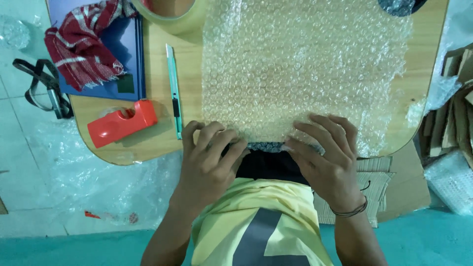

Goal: Wrapping a blue panel with bubble wrap, securing it with tape, and cleaning a reflective mirror surface.

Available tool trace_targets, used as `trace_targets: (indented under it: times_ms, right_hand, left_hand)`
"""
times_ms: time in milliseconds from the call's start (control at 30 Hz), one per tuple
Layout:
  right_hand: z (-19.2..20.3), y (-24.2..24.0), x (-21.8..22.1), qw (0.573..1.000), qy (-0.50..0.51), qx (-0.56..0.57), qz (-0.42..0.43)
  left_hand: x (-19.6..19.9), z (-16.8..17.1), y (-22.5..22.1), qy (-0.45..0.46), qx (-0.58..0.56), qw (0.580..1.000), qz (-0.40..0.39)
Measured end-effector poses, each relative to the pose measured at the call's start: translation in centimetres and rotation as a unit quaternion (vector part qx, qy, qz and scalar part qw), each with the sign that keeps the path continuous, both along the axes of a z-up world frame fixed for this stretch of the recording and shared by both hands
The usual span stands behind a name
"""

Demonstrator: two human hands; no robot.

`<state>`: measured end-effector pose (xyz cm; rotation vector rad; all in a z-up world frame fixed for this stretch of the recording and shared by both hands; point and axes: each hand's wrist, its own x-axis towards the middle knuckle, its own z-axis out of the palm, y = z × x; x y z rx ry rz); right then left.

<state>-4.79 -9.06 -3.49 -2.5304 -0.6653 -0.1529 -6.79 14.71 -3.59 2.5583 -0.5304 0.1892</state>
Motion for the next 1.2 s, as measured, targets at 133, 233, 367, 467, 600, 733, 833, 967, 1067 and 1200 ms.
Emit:
trace_targets:
  times_ms: [133, 233, 367, 467, 600, 733, 833, 967, 1067, 1200]
  right_hand:
    - [0.5, -1.4, -0.1, 0.999, 0.047, -0.015, 0.021]
    - [0.5, -3.2, -0.3, 0.992, 0.117, 0.042, 0.002]
    - [0.6, -4.5, -0.3, 0.981, 0.18, 0.061, -0.026]
    - [0.7, -4.6, 0.1, 0.983, 0.175, 0.054, -0.021]
    - [0.1, -4.2, -0.1, 0.988, 0.142, 0.059, -0.01]
    - [0.0, -3.6, -0.2, 0.99, 0.132, 0.047, -0.008]
    - [-0.3, -3.2, -0.6, 0.991, 0.121, 0.062, -0.012]
    - [-0.8, -2.2, -0.9, 0.996, 0.088, 0.025, -0.023]
    - [-1.5, -1.7, -1.5, 0.998, 0.048, 0.009, -0.026]
    - [-0.8, -1.2, -0.9, 0.999, 0.021, 0.046, -0.018]
  left_hand:
    - [0.1, 0.1, 0.1, 0.006, -0.024, 1.0, -0.001]
    - [0.3, 0.5, 0.2, 0.022, -0.037, 0.999, 0.002]
    - [0.1, 0.8, 0.1, 0.032, -0.024, 0.999, 0.001]
    - [0.1, 1.0, -0.2, 0.038, -0.017, 0.999, 0.0]
    - [-0.2, 0.9, 0.2, 0.053, -0.016, 0.998, -0.003]
    - [0.0, 1.3, 0.2, 0.067, -0.014, 0.998, -0.009]
    - [0.2, 1.6, 0.0, 0.057, 0.002, 0.998, -0.007]
    - [0.4, 1.7, -0.6, 0.068, -0.001, 0.998, 0.017]
    - [0.5, 1.9, -1.2, 0.049, 0.012, 0.998, 0.025]
    - [1.2, 0.2, -1.9, -0.012, -0.1, 0.994, -0.05]
